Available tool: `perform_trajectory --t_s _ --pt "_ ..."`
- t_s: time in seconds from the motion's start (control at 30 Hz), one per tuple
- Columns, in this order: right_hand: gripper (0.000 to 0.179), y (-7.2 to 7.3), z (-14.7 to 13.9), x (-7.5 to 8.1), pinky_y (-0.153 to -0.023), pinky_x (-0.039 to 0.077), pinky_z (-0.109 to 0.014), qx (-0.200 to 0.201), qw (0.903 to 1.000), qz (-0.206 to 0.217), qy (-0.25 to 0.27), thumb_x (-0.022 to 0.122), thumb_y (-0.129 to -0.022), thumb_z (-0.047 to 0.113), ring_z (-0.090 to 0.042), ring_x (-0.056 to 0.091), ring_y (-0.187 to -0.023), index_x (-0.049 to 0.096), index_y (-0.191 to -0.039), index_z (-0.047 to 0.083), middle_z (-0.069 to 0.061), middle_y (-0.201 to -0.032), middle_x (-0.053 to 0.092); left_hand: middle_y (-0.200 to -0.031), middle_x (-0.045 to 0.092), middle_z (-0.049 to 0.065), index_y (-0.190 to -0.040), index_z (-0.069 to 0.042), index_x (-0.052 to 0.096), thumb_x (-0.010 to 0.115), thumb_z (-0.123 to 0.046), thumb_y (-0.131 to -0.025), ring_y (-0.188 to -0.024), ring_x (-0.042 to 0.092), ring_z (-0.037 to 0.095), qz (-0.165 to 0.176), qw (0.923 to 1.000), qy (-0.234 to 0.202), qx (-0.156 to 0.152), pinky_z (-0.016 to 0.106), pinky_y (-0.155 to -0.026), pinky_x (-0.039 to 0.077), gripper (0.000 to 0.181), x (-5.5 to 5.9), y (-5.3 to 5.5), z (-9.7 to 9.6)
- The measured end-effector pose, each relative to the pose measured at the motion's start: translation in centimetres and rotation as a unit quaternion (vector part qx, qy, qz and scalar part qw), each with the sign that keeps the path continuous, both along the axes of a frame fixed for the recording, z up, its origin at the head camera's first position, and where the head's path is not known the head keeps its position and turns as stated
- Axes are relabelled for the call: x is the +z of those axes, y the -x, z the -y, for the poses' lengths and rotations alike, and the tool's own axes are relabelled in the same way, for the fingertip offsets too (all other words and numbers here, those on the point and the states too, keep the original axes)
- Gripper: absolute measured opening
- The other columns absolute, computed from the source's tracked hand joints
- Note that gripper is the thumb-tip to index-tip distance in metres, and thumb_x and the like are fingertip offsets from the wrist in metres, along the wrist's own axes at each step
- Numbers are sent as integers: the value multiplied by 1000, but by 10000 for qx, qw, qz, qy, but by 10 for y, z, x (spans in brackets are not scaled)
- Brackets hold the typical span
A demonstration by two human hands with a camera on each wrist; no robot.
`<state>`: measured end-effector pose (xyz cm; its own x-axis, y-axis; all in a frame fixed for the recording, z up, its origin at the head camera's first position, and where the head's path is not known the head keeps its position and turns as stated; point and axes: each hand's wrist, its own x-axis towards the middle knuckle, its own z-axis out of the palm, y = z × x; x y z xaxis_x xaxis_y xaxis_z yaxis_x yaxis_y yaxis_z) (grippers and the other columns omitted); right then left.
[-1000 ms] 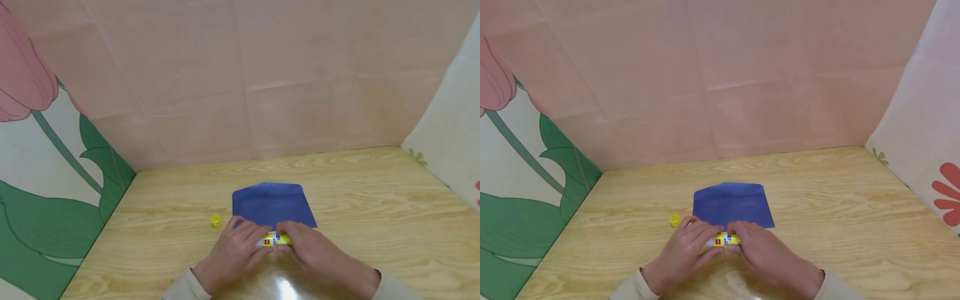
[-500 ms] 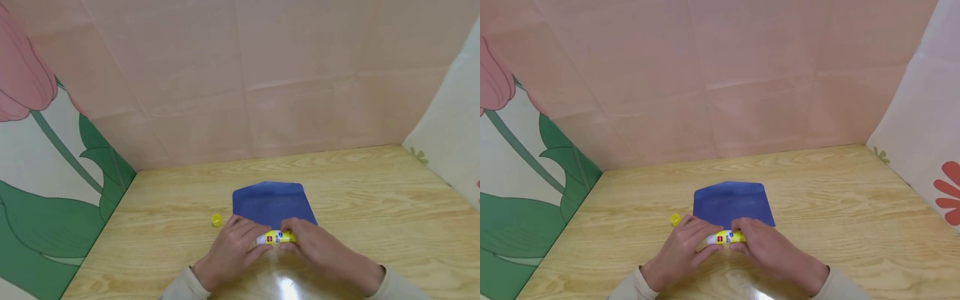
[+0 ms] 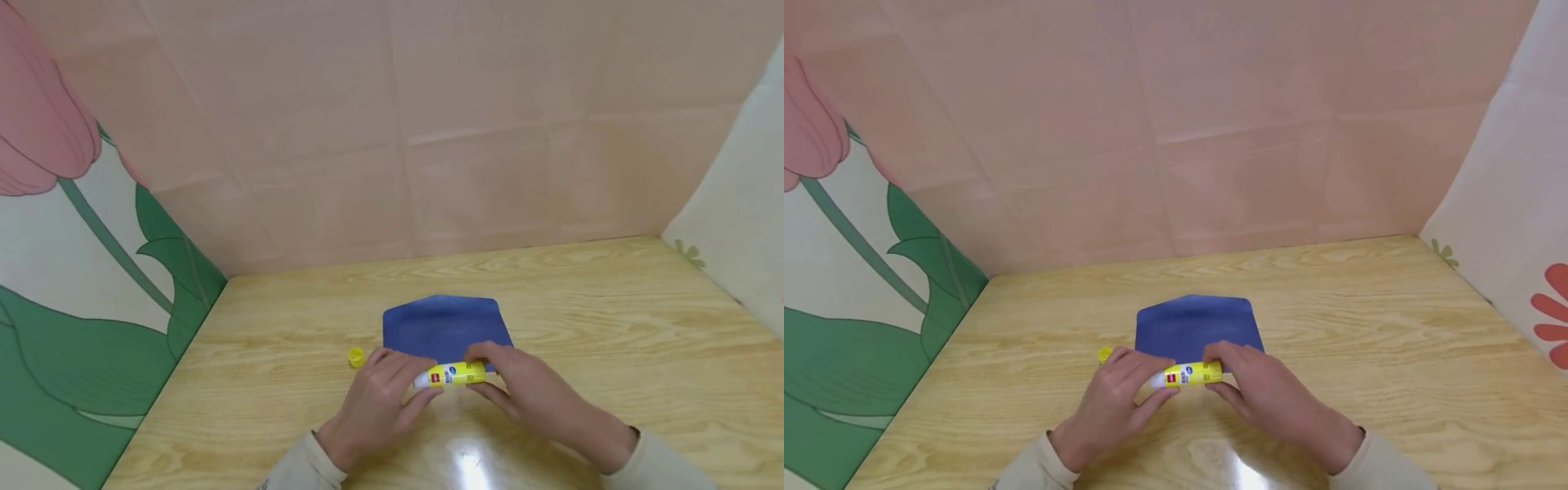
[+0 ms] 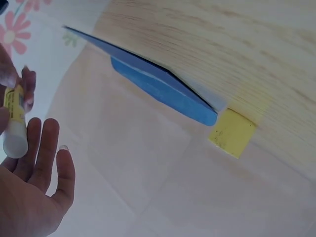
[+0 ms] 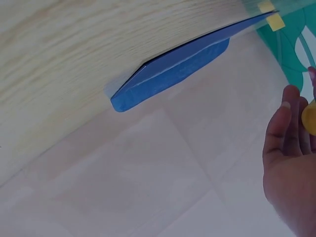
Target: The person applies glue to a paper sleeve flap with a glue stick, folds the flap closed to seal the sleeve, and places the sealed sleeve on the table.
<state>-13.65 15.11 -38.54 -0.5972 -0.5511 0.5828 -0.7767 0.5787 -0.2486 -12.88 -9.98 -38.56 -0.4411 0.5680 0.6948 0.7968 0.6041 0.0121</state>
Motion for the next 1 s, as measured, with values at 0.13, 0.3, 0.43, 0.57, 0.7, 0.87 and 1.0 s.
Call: perform_trajectory --t_s 0.13,0.3,0.43,0.57,0.7,0.87,1.0 --pt "48 0 -1 1 -71 58 -23 -61 9997 -175 145 88 -70 9 -2 66 -84 61 -109 16 12 -99 69 -104 75 -6 -112 -13 71 77 -31 -87 -91 68 5 274 9994 -183 61 25 -83 49 31 -1 0 1" --pt "34 2 -4 0 -72 54 -17 -58 9979 -472 431 85 -78 26 -3 65 -82 66 -106 21 17 -98 69 -103 75 -5 -111 -13 71 80 -29 -85 -90 69 6 195 9995 -242 14 25 -82 51 32 -2 1 2" --pt "32 3 -5 -1 -73 47 -13 -80 9966 -580 586 62 -92 51 -2 61 -77 69 -105 23 20 -93 68 -102 75 -4 -111 -12 71 80 -28 -84 -87 70 5 9 9998 -205 -82 22 -80 51 33 -1 2 2" --pt "42 4 -5 -2 -69 44 -13 -96 9955 -690 636 50 -95 58 -2 58 -74 71 -103 22 19 -88 69 -100 75 -3 -110 -11 71 82 -27 -83 -83 69 5 -163 9995 -185 -183 19 -79 52 33 -1 2 2" --pt "41 4 -3 -1 -65 41 -12 -57 9947 -815 618 51 -96 56 -2 55 -72 71 -103 20 16 -85 69 -98 76 -2 -108 -10 72 81 -26 -83 -80 68 5 -137 9994 -185 -259 15 -76 53 32 -1 2 2" --pt "38 4 -4 -1 -63 40 -14 -44 9955 -853 420 52 -98 51 -3 53 -71 68 -107 18 17 -83 64 -97 76 -1 -107 -9 73 81 -27 -84 -80 68 6 -89 9992 -225 -325 14 -76 54 30 0 3 3" --pt "32 4 -5 -2 -65 45 -21 -48 9963 -840 182 53 -100 44 -4 53 -74 66 -109 16 17 -82 59 -97 77 -2 -107 -10 73 81 -28 -84 -81 69 6 -108 9990 -223 -369 15 -77 54 30 0 4 3"
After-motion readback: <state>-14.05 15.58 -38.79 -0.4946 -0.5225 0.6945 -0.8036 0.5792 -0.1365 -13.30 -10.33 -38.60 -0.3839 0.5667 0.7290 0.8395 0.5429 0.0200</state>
